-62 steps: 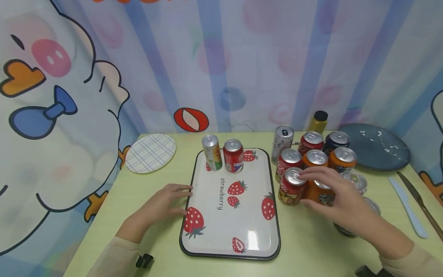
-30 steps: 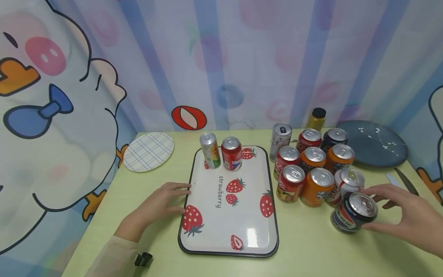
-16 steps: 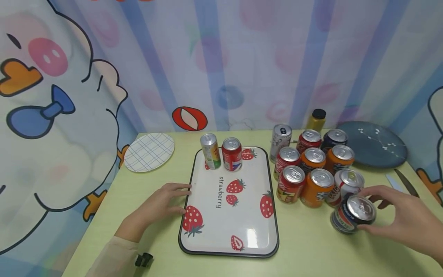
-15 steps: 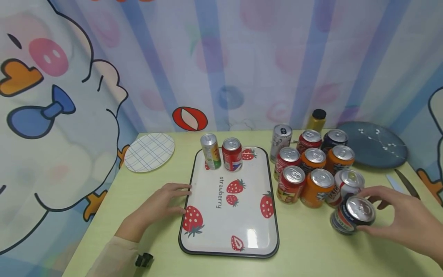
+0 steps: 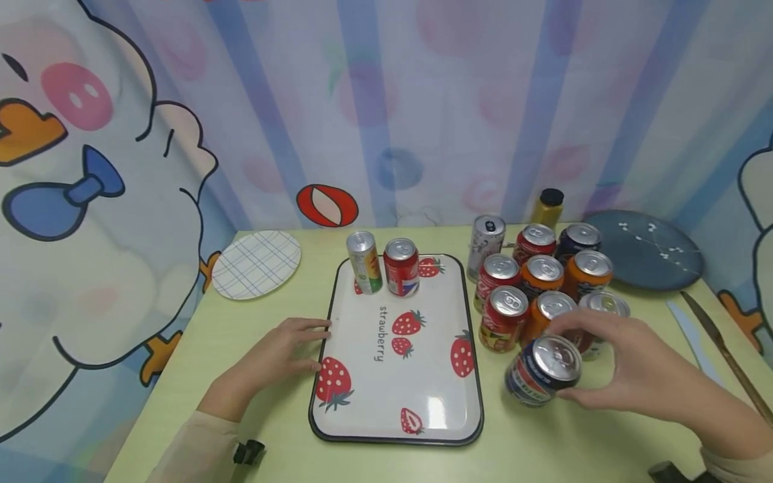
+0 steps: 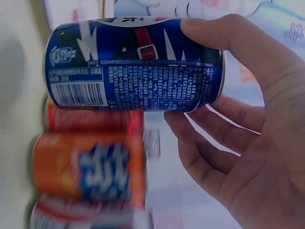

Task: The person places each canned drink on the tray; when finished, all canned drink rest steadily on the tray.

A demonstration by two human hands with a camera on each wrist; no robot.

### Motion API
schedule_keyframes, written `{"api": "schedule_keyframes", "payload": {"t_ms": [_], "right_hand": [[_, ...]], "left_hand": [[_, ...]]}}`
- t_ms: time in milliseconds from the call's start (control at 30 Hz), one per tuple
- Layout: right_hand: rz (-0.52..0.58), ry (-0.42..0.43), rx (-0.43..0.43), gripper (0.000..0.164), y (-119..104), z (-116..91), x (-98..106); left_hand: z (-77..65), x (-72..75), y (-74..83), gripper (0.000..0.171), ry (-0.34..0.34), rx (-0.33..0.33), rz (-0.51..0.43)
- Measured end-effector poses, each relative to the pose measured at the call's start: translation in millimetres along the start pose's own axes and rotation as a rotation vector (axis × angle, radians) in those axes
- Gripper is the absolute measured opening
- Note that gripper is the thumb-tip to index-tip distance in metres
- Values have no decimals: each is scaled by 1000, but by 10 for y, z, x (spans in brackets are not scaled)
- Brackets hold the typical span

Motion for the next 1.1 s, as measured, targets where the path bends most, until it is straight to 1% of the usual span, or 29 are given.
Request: {"api": "schedule_keyframes", "payload": {"t_ms": [67,233,333,400,500,700,900,1100], "right_hand": [[44,-12,5,72,-67,135,-52],[39,16,32,71,-183,489,-167],[71,10,12,68,-205,718,-255],[83,-2,-16,66,-200,862,-315],[67,-17,-57,65,-159,1057,-409],[12,-29,-112,64,-9,1365,-636],[-70,-77,-214,64,177,1568,-826],[-80,-94,-235,62,298,1729,-967]], "left_hand": [[3,5,-4,61,2,0,0],[14,3,-15,60,-8,3,-8],[13,9,-16,59,-6,7,-6],[12,15,-11,59,-2,4,-5],[8,25,0,58,2,-5,-1],[2,34,3,57,2,7,2],[18,28,24,56,-1,-5,3],[9,18,14,58,0,9,7]]}}
Point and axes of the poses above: each hand's wrist, its own z-axis towards the middle knuckle, its own x-axis out of the back of the hand, y = z × x, the point moved 8 cm from there along z, towards the middle knuckle, and after that the axes turned 7 degrees about y, right-handed, at the moved point
